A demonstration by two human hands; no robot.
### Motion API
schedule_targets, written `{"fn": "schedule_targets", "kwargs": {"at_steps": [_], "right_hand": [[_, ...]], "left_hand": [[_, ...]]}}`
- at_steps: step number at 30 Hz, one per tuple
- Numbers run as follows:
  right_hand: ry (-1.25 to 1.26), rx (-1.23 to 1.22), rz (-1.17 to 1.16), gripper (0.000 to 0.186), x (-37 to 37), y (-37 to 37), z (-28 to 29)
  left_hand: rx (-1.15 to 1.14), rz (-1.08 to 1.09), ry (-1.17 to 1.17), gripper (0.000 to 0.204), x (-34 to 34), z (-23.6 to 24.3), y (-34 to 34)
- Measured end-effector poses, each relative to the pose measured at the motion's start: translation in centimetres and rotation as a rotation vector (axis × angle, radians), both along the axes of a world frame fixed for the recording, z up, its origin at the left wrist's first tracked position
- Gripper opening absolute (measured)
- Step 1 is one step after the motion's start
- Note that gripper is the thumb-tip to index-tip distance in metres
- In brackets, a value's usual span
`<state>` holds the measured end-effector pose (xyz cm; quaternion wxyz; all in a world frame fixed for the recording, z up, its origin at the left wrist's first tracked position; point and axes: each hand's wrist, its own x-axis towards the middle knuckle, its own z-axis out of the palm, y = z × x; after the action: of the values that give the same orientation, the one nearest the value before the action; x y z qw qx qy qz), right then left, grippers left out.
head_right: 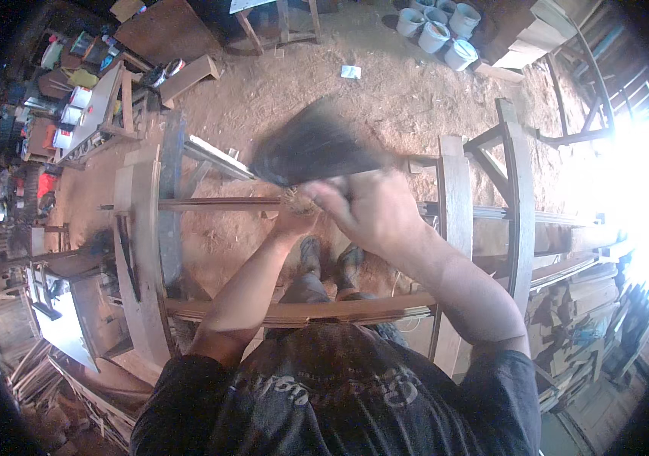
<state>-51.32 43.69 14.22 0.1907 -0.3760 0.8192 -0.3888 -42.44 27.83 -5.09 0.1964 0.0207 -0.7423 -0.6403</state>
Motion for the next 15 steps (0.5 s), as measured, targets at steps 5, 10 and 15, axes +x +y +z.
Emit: {"fn": "schedule_targets", "kwargs": {"at_steps": [5,10,15], "right_hand": [[-0.026,0.279,0.030,0.043,-0.3,1.3,-2.0],[-0.518,0.083,-0.329,0.055,-0.5,4.7,-3.3],[-0.658,-0.043,-0.429,0.039,-0.4,5.7,-2.8]], "left_hand": [[0.658,0.036,-0.100,0.008,1.0,-2.2,-2.0],[-0.114,0.068,-0.070,0.021,1.4,1.2,-3.8],[0.135,0.098,-0.170,0.026,0.2,6.2,-5.0]]}}
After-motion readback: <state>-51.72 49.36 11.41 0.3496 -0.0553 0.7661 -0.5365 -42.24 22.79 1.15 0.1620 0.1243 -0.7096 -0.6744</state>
